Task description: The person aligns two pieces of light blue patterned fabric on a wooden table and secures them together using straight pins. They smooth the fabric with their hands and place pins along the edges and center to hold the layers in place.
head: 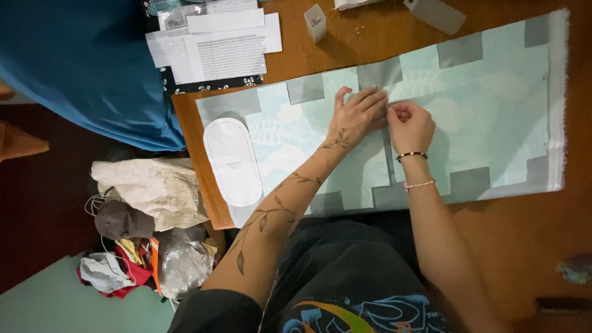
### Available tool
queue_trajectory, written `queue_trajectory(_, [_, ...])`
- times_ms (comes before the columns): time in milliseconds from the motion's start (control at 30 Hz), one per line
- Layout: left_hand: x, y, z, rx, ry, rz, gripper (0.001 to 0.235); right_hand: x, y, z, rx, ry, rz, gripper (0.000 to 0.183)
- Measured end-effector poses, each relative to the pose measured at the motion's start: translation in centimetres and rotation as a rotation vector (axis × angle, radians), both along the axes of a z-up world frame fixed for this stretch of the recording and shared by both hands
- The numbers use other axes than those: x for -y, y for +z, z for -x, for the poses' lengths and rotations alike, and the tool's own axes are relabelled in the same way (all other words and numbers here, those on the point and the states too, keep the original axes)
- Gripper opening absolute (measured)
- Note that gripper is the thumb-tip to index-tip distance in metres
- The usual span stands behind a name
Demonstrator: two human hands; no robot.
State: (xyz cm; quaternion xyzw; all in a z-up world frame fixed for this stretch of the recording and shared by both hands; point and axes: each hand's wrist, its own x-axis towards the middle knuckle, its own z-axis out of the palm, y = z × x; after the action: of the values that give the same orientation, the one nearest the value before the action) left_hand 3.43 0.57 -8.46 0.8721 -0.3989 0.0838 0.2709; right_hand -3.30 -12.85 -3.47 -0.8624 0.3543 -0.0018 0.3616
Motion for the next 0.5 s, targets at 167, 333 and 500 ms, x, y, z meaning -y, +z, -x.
queue_trajectory(167, [-0.1, -1.2, -0.2, -0.037, -0.013, -0.039, 0.049, 0.2, -4.0, 0.6, 0.013, -0.008, 0.031, 0.006])
queue_trajectory(333, [0.0, -1.2, 0.0, -0.048, -0.003, 0.011, 0.048, -0.6, -3.2, 0.5, 0.033, -0.026, 0.053, 0.004])
queue_trajectory(500, [-0.3, 0.6, -0.2, -0.015, -0.014, 0.039, 0.045, -1.4, -1.2, 0.0, -0.002, -0.145, 0.045, 0.004])
